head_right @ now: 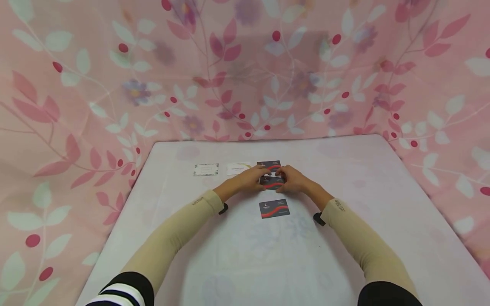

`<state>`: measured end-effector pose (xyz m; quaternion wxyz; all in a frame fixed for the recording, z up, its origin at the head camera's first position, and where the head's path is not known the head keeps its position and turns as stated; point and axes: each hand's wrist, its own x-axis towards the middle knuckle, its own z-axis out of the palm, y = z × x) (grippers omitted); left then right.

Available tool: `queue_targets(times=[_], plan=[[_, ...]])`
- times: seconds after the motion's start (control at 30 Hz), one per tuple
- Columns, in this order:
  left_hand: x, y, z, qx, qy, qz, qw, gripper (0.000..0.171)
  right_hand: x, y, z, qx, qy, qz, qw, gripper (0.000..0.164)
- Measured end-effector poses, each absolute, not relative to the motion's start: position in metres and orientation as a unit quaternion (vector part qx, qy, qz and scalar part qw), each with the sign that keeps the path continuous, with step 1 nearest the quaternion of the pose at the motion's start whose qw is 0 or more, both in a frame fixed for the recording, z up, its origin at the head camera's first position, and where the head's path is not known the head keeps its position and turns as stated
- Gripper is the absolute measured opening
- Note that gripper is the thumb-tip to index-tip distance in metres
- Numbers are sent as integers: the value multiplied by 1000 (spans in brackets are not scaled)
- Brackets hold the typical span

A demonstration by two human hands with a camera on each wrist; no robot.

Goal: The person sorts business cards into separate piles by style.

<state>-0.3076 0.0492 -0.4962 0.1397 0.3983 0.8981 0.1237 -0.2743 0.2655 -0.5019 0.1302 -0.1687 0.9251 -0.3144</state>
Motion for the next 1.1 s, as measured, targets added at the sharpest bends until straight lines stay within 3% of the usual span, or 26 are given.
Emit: queue_targets(times=[0.3, 0.47, 0.63, 0.8, 0.93, 1.1], plan=[[-305, 45, -497, 370, 912, 98, 145, 68, -273, 261, -506, -185, 928, -305, 106, 56], [-302, 44, -499, 374, 915, 95, 117, 58, -269, 262, -505, -190, 934, -292, 78, 55], [-301, 39, -503, 378, 918, 84, 87, 57, -263, 262, -500, -175, 935, -292, 97, 55], [-299, 32, -501, 400, 909, 81, 81, 63, -259, 265, -493, -158, 931, -309, 112, 40], [-298, 28, -497, 409, 905, 98, 63, 68, -259, 269, -491, -138, 912, -370, 114, 31], [-296, 23, -497, 407, 905, 123, 28, 72, -259, 270, -493, -122, 867, -464, 133, 32]])
